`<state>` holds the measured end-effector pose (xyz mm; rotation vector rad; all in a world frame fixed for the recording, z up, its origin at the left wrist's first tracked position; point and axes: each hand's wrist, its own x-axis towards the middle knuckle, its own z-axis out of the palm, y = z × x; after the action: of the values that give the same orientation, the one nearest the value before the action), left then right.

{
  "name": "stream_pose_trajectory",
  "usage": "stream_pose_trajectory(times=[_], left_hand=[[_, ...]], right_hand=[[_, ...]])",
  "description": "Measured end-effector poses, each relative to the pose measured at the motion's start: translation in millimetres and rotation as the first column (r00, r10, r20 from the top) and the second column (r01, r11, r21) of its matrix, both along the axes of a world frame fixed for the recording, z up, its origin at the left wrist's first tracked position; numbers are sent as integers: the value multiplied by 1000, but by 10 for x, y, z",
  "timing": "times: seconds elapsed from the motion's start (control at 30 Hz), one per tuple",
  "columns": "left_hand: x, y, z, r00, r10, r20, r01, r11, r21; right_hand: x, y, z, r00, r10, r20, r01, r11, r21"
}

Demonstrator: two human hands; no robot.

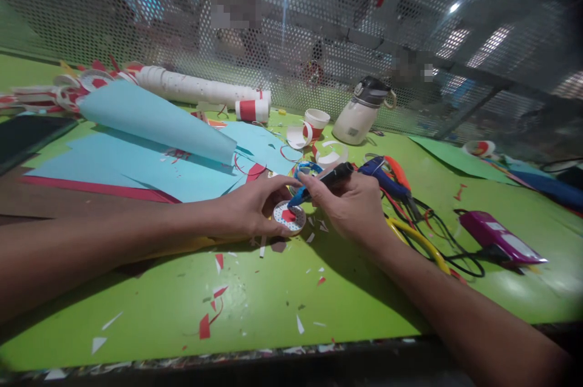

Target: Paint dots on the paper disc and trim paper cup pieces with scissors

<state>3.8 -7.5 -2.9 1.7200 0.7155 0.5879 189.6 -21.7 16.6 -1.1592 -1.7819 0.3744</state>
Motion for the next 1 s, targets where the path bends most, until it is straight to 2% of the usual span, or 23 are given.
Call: stream_pose_trajectory(times=[0.13,0.33,0.53,0.83,1.0], left_hand=[[13,-17,1,998,-8,56,11,999,-46],[32,-17,-3,988,-49,144,63,994,-91],[29,-9,-2,988,-50,147,64,994,-93],[29,-22,41,994,-47,103,60,991,-124],[18,-23,16,997,-15,76,23,994,-105]], right_hand=[[-10,8,7,1000,24,0,-24,1000,9],[-28,35,14,998,-20,-55,20,1000,-10],[-38,48,-17,996,-2,-87,2,1000,-5],[-27,19,-74,1000,16,-27,-14,997,70],[-21,6,-34,998,-46,-31,48,995,90]])
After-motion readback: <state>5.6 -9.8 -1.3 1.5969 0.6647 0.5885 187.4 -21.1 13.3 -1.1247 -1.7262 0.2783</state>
